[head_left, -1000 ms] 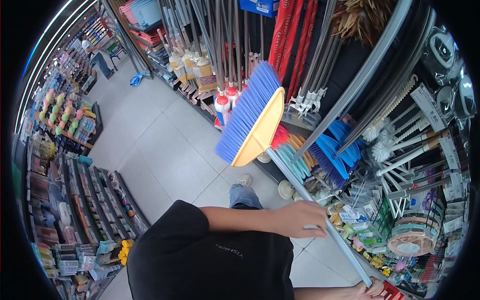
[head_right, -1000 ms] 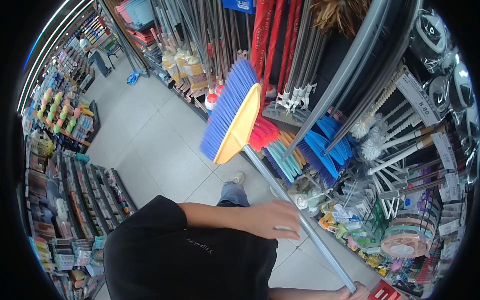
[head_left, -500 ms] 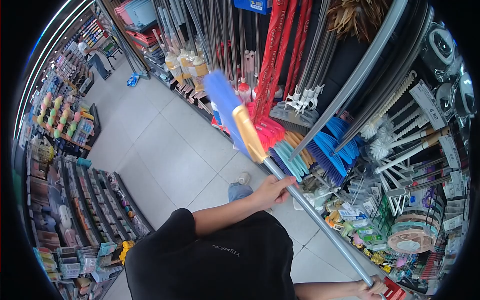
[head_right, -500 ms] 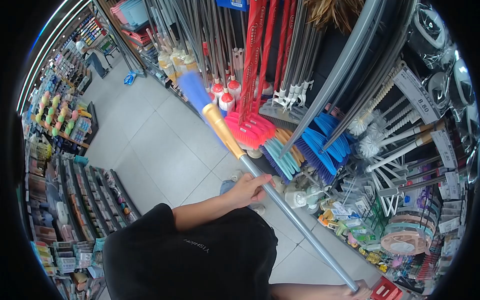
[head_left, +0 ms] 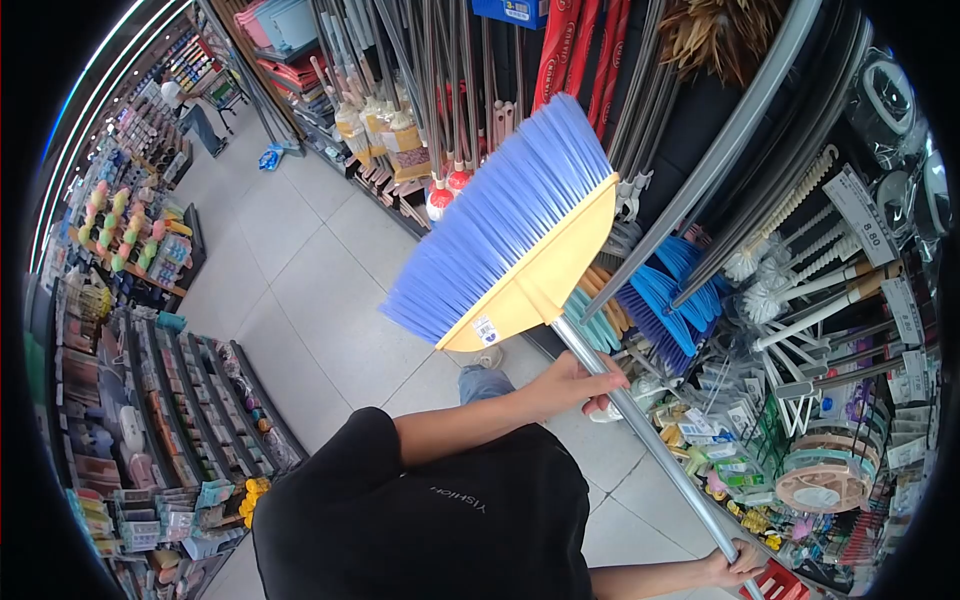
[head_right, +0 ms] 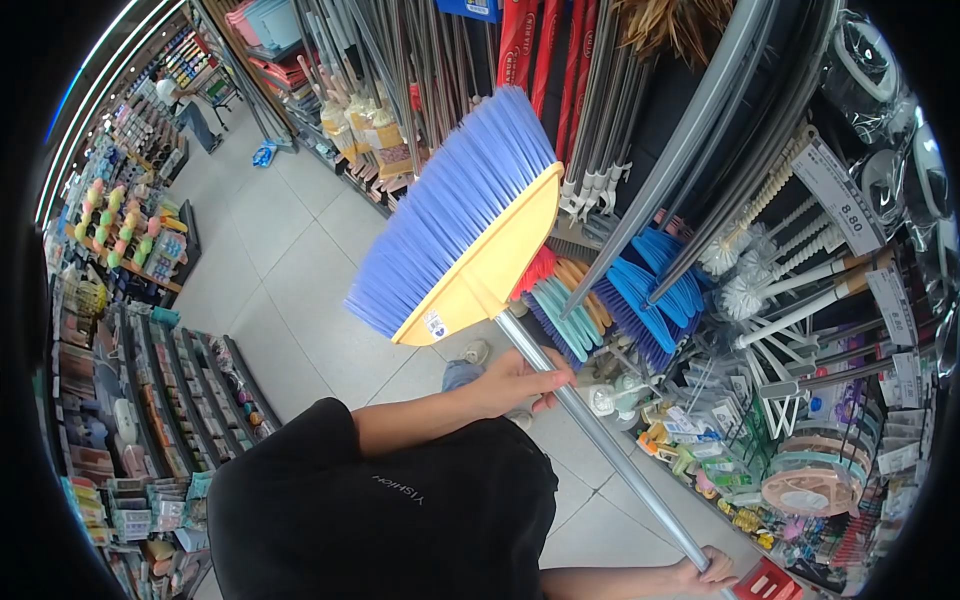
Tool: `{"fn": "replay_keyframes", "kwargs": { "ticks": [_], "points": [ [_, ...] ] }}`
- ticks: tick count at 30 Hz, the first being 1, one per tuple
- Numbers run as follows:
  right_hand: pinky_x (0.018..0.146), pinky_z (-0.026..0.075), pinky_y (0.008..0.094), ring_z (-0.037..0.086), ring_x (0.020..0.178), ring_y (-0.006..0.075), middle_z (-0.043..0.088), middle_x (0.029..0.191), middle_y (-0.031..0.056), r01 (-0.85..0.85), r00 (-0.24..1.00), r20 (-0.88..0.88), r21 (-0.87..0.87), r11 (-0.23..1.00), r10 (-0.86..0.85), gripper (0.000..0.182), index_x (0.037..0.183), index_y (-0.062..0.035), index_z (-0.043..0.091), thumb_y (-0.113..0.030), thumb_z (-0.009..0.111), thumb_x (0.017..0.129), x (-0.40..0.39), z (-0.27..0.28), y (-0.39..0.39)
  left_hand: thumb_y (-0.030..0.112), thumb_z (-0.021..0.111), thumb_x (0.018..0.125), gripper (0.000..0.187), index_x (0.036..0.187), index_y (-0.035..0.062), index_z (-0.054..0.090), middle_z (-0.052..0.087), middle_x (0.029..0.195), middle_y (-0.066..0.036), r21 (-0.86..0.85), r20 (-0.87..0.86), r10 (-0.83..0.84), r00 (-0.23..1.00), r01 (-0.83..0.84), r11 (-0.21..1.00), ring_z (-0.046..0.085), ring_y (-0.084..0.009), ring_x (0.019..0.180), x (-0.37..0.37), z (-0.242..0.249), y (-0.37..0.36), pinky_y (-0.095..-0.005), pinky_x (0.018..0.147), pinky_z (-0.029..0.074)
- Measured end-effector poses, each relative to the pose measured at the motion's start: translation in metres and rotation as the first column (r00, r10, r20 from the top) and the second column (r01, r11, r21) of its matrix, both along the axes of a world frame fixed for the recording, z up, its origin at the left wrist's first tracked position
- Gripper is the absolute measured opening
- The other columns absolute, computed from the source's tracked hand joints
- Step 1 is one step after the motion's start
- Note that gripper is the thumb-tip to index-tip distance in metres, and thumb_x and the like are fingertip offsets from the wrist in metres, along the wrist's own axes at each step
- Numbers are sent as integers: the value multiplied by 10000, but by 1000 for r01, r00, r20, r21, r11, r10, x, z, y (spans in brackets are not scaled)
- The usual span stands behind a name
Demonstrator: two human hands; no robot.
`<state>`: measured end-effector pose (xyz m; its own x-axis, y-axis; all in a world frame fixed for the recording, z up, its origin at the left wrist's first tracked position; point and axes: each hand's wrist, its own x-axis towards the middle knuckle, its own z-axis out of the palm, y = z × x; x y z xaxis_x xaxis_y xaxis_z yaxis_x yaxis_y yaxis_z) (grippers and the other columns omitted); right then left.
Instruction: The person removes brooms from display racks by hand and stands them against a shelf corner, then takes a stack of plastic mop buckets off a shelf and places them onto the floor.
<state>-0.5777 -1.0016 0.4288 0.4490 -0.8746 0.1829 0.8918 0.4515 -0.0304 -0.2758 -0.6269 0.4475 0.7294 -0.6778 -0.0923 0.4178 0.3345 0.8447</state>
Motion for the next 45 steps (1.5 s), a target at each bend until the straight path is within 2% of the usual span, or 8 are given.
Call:
{"fn": "replay_keyframes", "kwargs": {
  "ticks": [5,14,20,23,35,44,45],
  "points": [
    [420,286,215,306,344,100,298,426,-5,90,996,-28,58,994,-89,389,565,-146,327,-173,493,916,-8,-11,-11,171,580,918,186,957,-7,617,615,857,-73,-24,24,9,1000,-8,1000,567,-92,628,-1,0,-6,-220,474,432],
    [408,282,220,306,341,98,299,429,-6,123,992,-27,112,986,-121,386,570,-146,321,-171,483,919,-2,-8,-6,178,573,925,193,969,-7,605,615,909,-80,-75,29,-10,1000,12,997,573,-85,637,0,0,-10,-206,475,432],
    [403,275,215,295,331,95,294,428,-10,89,996,-32,77,993,-87,391,564,-146,323,-178,481,921,-3,-11,-14,190,578,926,202,967,-7,603,598,868,-65,-58,30,-20,999,22,998,568,-83,639,3,1,-12,-205,477,429],
    [400,270,213,289,327,91,289,427,-11,132,991,-30,134,982,-129,401,559,-148,322,-181,485,923,-1,-11,-12,190,579,926,201,964,-6,602,594,858,-62,-57,27,-15,1000,17,998,567,-83,638,4,0,-12,-206,476,427],
    [397,267,217,284,331,90,292,447,-13,88,996,-31,147,985,-85,417,553,-156,301,-161,501,919,3,-6,-5,190,580,925,199,960,-6,598,588,845,-61,-50,11,-16,1000,17,999,557,-81,623,6,-1,-13,-205,479,424],
    [410,271,220,282,339,91,278,454,-20,88,995,-61,70,994,-83,430,548,-163,292,-218,477,933,-11,-26,-22,189,583,922,204,965,-10,600,564,818,-49,-31,41,-13,999,14,999,553,-80,609,6,-2,-10,-208,478,424],
    [396,281,219,290,347,90,293,459,-27,94,994,-72,120,988,-86,373,578,-159,333,-226,507,901,1,-13,-7,190,583,922,206,964,-11,600,563,818,-48,-31,47,-10,999,12,999,553,-80,608,6,-2,-10,-208,477,424]
  ]
}}
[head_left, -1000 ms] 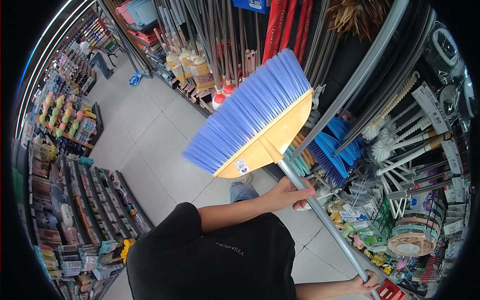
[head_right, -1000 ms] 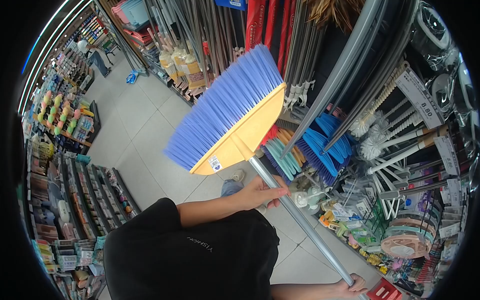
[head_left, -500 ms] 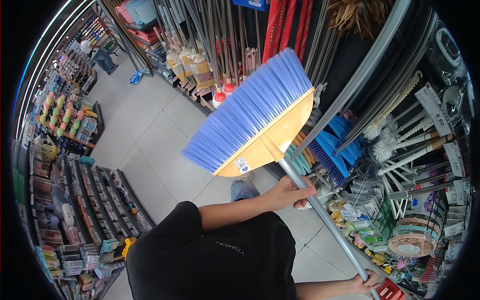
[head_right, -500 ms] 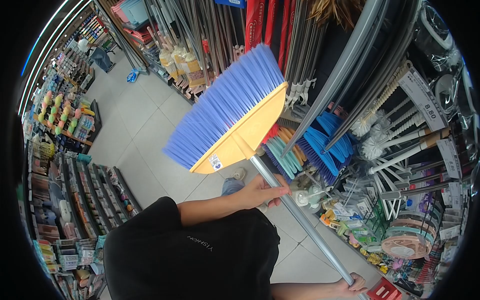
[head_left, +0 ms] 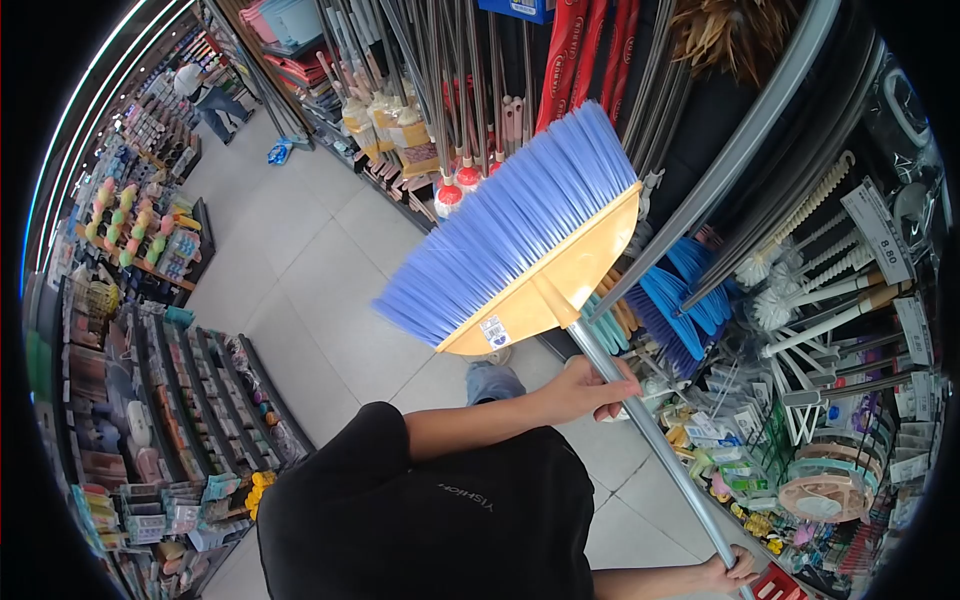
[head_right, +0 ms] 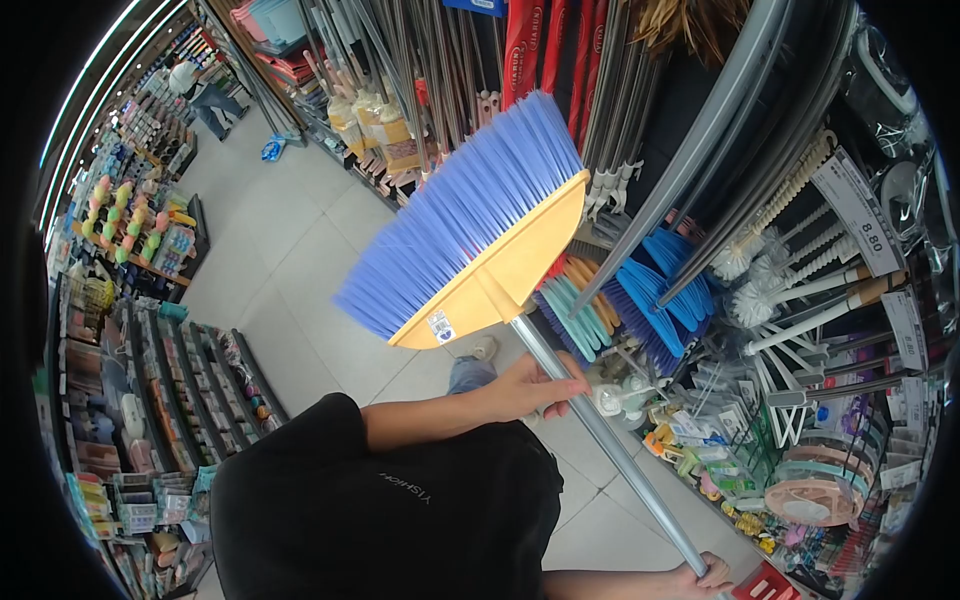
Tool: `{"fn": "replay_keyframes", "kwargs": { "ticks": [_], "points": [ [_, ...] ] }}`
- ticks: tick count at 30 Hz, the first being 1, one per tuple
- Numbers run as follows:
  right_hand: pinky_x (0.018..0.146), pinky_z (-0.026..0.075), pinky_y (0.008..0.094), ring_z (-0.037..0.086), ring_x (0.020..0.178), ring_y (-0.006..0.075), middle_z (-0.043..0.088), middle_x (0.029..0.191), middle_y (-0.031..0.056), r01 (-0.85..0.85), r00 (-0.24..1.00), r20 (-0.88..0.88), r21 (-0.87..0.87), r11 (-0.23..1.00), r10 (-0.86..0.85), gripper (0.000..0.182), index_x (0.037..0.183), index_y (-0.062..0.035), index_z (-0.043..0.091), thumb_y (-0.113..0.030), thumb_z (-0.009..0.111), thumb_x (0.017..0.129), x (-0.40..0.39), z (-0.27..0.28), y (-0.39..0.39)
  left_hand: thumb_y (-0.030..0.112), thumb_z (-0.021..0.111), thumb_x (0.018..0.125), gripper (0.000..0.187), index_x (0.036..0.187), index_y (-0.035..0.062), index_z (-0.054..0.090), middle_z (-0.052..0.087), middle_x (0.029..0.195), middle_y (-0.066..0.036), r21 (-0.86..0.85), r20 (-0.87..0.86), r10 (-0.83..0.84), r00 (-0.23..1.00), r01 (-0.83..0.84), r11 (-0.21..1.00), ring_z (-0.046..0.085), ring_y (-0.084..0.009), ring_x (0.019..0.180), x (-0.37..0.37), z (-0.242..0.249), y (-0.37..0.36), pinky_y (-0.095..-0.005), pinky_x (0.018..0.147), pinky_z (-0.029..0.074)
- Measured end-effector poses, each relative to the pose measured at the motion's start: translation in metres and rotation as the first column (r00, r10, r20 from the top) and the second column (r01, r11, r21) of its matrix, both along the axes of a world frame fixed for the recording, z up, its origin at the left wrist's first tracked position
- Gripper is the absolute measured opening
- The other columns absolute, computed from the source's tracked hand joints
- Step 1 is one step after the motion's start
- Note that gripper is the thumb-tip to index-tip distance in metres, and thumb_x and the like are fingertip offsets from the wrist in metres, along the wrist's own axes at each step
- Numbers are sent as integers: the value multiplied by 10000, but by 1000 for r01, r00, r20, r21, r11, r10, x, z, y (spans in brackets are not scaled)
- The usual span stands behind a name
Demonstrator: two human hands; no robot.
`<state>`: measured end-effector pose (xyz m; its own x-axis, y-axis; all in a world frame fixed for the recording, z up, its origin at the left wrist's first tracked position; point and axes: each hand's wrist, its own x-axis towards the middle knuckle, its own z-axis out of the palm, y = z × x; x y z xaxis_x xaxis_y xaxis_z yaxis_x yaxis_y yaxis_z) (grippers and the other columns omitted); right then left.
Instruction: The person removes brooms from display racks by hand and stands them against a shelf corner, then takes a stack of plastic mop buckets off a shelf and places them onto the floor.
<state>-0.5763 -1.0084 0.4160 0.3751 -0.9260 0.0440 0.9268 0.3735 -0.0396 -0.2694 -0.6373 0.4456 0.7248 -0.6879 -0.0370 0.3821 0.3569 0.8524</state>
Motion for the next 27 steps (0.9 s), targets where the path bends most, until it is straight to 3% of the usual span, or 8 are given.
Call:
{"fn": "replay_keyframes", "kwargs": {
  "ticks": [2,5,9,12,18,21,24,27],
  "points": [
    [368,299,218,308,364,89,323,471,-41,16,1000,-14,99,995,-15,267,639,-151,415,-243,567,839,32,40,42,193,582,923,209,961,-11,599,562,820,-48,-5,-9,-6,1000,6,1000,552,-81,607,0,-1,0,-209,477,424],
    [404,279,211,307,352,103,308,478,-13,-53,995,75,-71,996,59,426,562,-142,321,-236,495,940,-11,-16,-10,195,581,923,209,957,-11,594,569,837,-53,-16,-18,-13,1000,13,1000,551,-82,607,0,-3,0,-209,475,424],
    [394,282,206,325,354,93,329,483,-22,-61,996,64,-24,998,62,355,584,-146,355,-212,548,874,-4,-6,-1,193,583,922,204,953,-8,588,585,872,-63,-15,-23,-2,1000,1,1000,551,-82,614,-2,-3,2,-207,476,423],
    [378,288,207,328,386,84,348,492,-38,-85,993,78,-23,996,86,240,644,-147,422,-214,570,820,21,24,31,177,566,930,190,952,-9,597,559,666,-37,-36,14,49,999,-48,998,517,-64,528,-5,0,1,-195,465,405],
    [369,270,218,303,376,93,331,488,-28,-72,990,113,-76,994,80,243,643,-145,422,-220,530,848,30,31,42,200,574,928,202,953,0,589,555,671,-28,-47,26,43,999,-42,998,515,-65,530,-7,3,1,-201,461,402],
    [372,270,218,301,360,98,320,481,-18,-37,987,156,-79,996,49,333,608,-145,380,-240,516,896,47,39,56,211,581,923,235,1012,-7,584,580,835,-55,12,7,-51,999,51,999,547,-75,621,-5,-5,-4,-216,496,432],
    [395,276,214,304,349,95,293,473,-14,-79,990,112,-31,996,82,458,534,-155,295,-249,518,923,69,25,65,214,582,920,243,1025,-5,583,580,790,-44,51,13,-170,985,170,984,545,-77,609,-10,13,-18,-224,503,434],
    [388,275,221,298,353,96,289,474,-15,-90,989,103,-128,988,104,473,541,-153,297,-308,502,938,81,5,67,215,598,910,252,1045,3,580,576,733,-24,119,27,-267,963,262,958,546,-91,590,-17,22,-29,-224,515,435]
  ]
}}
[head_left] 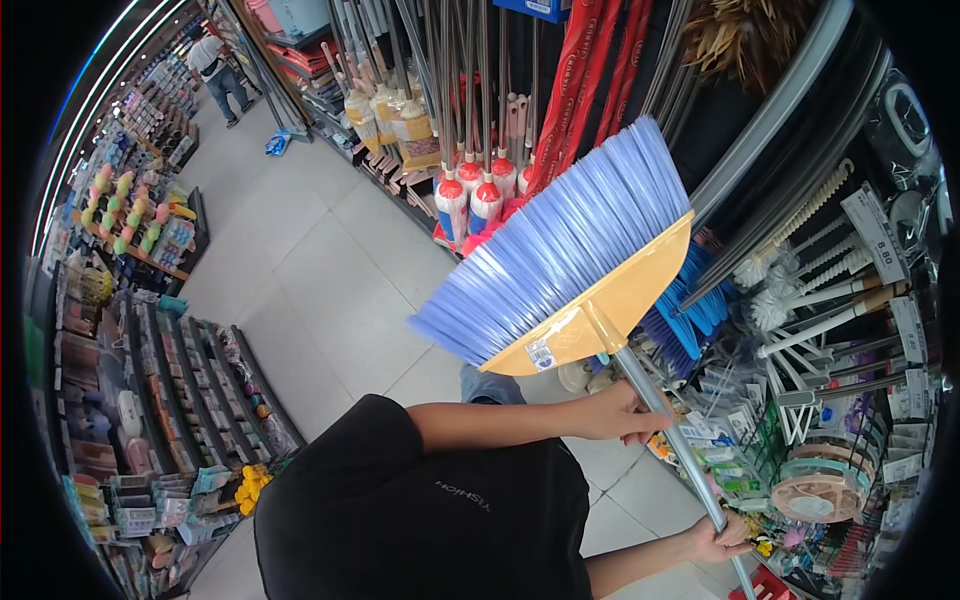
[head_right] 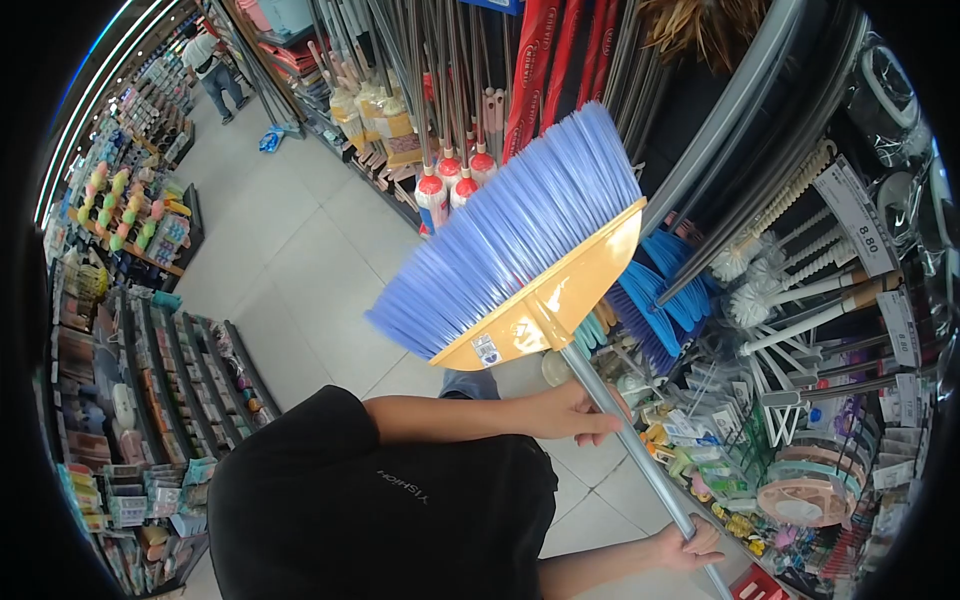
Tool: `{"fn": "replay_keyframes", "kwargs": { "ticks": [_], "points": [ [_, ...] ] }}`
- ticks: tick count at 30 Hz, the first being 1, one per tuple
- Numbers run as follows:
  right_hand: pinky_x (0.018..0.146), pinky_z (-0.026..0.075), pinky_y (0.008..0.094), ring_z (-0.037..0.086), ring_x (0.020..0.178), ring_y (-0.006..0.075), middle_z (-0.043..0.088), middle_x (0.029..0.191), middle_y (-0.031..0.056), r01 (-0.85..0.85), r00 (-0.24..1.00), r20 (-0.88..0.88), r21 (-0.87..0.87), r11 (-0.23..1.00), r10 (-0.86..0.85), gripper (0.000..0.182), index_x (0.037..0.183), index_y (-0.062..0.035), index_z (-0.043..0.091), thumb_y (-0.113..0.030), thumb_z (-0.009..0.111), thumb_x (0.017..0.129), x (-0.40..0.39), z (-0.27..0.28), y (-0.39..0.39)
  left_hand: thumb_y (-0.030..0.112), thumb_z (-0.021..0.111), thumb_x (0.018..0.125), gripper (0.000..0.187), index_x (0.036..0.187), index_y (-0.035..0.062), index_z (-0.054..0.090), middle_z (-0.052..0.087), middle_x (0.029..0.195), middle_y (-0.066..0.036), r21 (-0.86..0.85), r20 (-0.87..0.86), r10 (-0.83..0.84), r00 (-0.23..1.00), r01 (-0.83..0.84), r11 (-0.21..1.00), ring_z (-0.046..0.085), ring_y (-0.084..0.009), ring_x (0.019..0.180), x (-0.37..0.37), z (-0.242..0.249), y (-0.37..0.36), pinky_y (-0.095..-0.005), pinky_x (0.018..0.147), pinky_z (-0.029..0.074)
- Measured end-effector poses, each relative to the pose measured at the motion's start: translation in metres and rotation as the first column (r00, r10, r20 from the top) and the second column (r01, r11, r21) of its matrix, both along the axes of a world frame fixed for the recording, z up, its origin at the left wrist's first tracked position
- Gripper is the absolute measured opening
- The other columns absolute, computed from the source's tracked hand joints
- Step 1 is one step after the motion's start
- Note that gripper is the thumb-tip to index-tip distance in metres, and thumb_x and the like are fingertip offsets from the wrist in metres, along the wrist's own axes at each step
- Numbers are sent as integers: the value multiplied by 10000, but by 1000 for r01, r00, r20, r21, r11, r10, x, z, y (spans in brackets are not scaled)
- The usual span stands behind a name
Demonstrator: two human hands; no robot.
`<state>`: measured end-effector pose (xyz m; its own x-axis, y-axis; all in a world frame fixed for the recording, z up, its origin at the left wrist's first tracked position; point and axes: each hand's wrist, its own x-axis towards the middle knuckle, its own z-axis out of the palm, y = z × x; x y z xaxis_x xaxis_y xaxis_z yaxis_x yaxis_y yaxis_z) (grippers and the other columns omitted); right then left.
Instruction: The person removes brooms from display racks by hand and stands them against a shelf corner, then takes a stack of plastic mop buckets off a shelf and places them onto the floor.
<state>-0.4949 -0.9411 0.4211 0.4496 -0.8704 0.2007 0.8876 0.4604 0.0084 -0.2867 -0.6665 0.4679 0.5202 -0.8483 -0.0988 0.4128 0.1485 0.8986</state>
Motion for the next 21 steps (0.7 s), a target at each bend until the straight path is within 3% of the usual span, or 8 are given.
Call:
{"fn": "replay_keyframes", "kwargs": {
  "ticks": [3,6,9,12,14,16,18,21],
  "points": [
    [372,261,230,291,346,102,293,470,-13,45,999,16,67,997,-46,505,537,-149,296,-379,482,945,-9,1,-6,217,616,898,278,1091,22,576,580,727,-36,-12,151,-73,986,76,997,553,-90,602,-5,-11,-1,-224,537,444],
    [369,258,231,288,342,104,291,463,-14,94,996,-2,73,993,-94,512,536,-150,297,-401,475,945,-22,4,-11,213,643,876,336,1150,36,563,602,809,-71,270,490,-260,832,139,953,574,-107,636,-1,5,23,-248,567,462],
    [368,259,230,289,339,103,285,455,-16,118,993,-6,72,990,-118,511,540,-153,301,-417,474,942,-30,11,-10,179,663,856,320,1133,42,580,616,819,-78,228,571,-234,787,122,966,599,-134,677,-10,18,46,-273,593,473],
    [365,258,228,290,334,100,283,451,-17,138,990,2,81,987,-138,510,542,-157,304,-425,480,938,-36,13,-14,113,690,820,225,1020,29,628,630,818,-64,84,613,-119,781,86,993,617,-171,711,-9,40,78,-284,609,476],
    [362,256,227,290,332,98,284,450,-18,156,988,6,82,984,-157,510,542,-158,303,-428,488,933,-41,11,-21,59,713,782,136,903,31,656,632,838,-68,-103,712,223,665,-216,971,621,-193,733,1,48,96,-290,624,479],
    [360,254,226,290,330,96,288,450,-20,177,984,12,77,981,-178,511,542,-159,302,-432,498,928,-45,9,-26,63,714,759,103,839,40,655,630,833,-69,-129,805,428,411,-583,802,601,-220,780,17,54,114,-330,727,470],
    [359,253,224,291,330,93,289,449,-21,199,980,9,100,975,-201,512,542,-160,301,-432,505,925,-47,9,-28,42,746,712,169,859,40,661,624,966,-97,-165,946,318,53,-768,618,584,-270,916,37,57,132,-356,797,456],
    [360,254,223,295,332,92,290,447,-23,200,979,15,108,974,-203,511,541,-161,300,-430,511,922,-49,9,-31,53,753,692,194,862,40,659,597,1061,-110,-164,955,295,-21,-867,471,533,-289,1042,48,56,137,-382,893,415]
  ]
}}
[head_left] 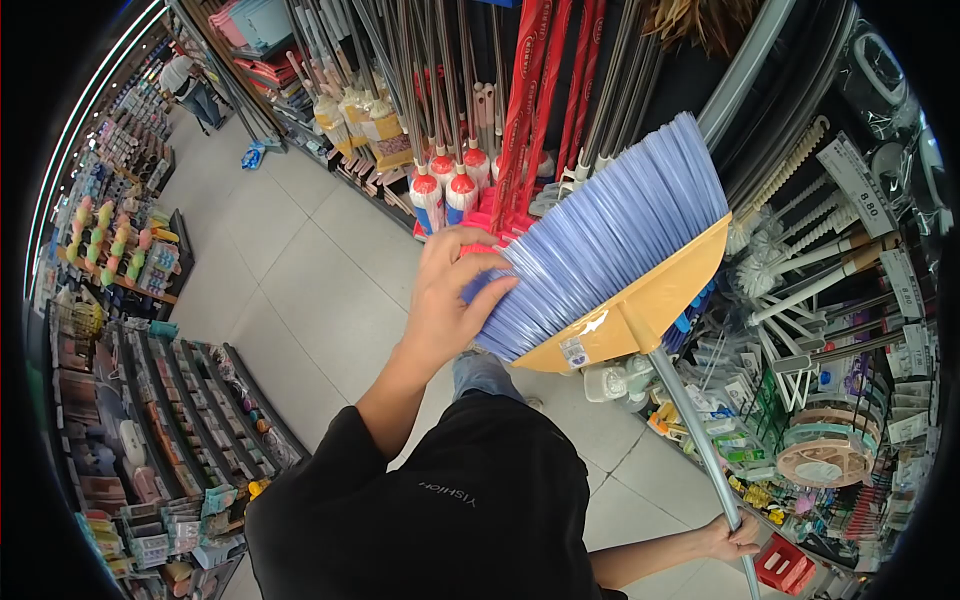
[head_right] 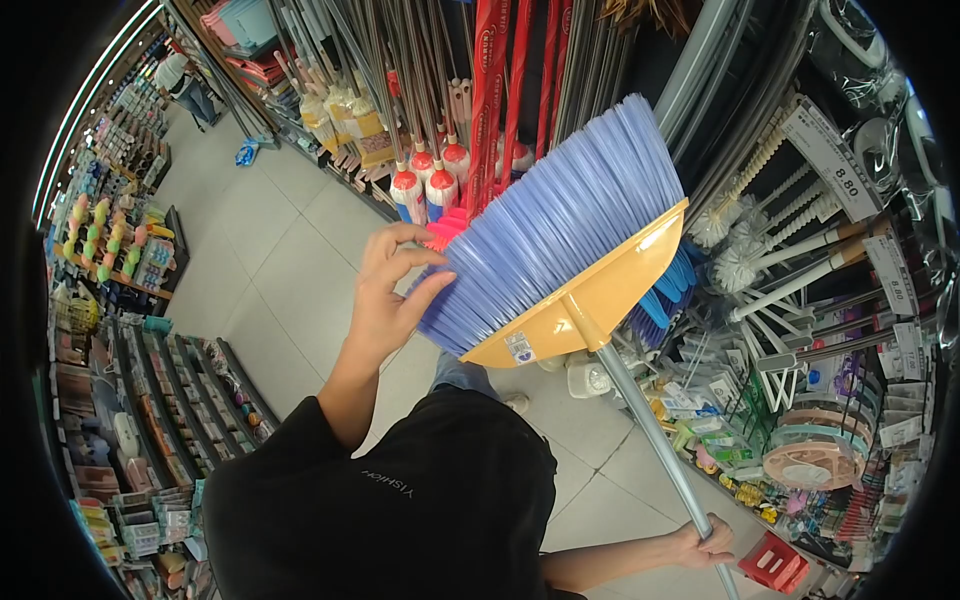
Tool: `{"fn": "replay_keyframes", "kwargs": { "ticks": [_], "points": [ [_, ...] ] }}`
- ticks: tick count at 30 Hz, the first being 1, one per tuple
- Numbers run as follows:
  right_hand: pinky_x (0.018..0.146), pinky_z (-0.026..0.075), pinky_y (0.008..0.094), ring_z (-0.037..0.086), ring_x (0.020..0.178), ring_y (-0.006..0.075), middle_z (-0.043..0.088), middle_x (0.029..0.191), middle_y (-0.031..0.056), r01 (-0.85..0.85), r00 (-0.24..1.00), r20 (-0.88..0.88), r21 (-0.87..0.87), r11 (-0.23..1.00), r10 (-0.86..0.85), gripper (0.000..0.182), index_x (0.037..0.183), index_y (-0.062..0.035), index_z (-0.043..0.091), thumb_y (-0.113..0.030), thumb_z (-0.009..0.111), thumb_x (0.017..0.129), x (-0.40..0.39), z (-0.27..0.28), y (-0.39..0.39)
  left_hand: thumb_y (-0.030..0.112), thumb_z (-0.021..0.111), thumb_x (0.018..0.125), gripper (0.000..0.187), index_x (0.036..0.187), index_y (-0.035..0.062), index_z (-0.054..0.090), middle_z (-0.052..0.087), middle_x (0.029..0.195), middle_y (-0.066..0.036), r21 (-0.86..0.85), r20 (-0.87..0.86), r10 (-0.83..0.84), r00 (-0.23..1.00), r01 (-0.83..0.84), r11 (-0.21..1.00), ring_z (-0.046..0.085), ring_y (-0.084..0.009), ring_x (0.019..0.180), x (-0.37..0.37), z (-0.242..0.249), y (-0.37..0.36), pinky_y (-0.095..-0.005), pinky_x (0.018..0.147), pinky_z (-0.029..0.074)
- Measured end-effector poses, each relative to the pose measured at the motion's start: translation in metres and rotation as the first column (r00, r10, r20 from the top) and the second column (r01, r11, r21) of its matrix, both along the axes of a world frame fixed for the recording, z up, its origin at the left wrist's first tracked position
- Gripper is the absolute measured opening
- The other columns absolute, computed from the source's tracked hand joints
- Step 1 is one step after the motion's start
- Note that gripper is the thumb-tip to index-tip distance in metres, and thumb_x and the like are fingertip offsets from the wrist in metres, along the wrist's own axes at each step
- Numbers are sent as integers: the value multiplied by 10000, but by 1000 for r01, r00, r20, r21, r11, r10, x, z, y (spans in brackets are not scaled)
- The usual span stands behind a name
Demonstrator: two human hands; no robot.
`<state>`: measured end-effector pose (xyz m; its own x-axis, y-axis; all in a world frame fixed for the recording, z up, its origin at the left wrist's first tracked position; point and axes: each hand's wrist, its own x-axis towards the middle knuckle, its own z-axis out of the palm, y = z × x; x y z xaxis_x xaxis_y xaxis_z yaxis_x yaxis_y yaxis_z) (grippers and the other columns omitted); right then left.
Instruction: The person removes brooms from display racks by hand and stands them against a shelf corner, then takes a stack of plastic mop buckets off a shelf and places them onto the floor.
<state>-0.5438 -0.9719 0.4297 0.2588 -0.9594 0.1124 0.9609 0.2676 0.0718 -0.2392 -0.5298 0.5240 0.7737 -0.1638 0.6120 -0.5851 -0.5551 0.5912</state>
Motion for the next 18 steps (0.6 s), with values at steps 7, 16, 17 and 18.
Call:
{"fn": "replay_keyframes", "kwargs": {
  "ticks": [7,16,17,18],
  "points": [
    [362,254,230,298,333,94,288,446,-21,-35,999,22,-17,999,35,510,542,-164,299,-432,506,923,-3,1,-4,72,743,701,182,854,40,650,572,1141,-118,61,3,19,1000,-19,998,477,-336,1167,9,-11,-4,-424,971,377],
    [368,257,228,297,337,98,284,453,-19,-52,998,33,-29,998,53,513,541,-164,294,-432,484,936,-7,4,0,45,712,729,119,827,32,645,574,1150,-113,25,-12,-46,999,46,999,473,-336,1179,10,-11,2,-431,987,366],
    [367,255,228,296,337,98,285,453,-19,-44,999,28,-28,999,45,514,541,-164,295,-434,481,936,-7,3,0,47,712,730,118,826,32,646,579,1143,-109,18,-12,-52,999,52,998,475,-335,1176,10,-12,3,-431,986,367],
    [366,254,227,296,337,98,287,453,-19,-37,999,23,-26,999,37,515,540,-164,296,-436,478,937,-7,3,0,48,713,730,116,825,33,647,583,1137,-105,11,-12,-58,998,58,998,477,-333,1174,10,-12,4,-431,985,368]
  ]
}}
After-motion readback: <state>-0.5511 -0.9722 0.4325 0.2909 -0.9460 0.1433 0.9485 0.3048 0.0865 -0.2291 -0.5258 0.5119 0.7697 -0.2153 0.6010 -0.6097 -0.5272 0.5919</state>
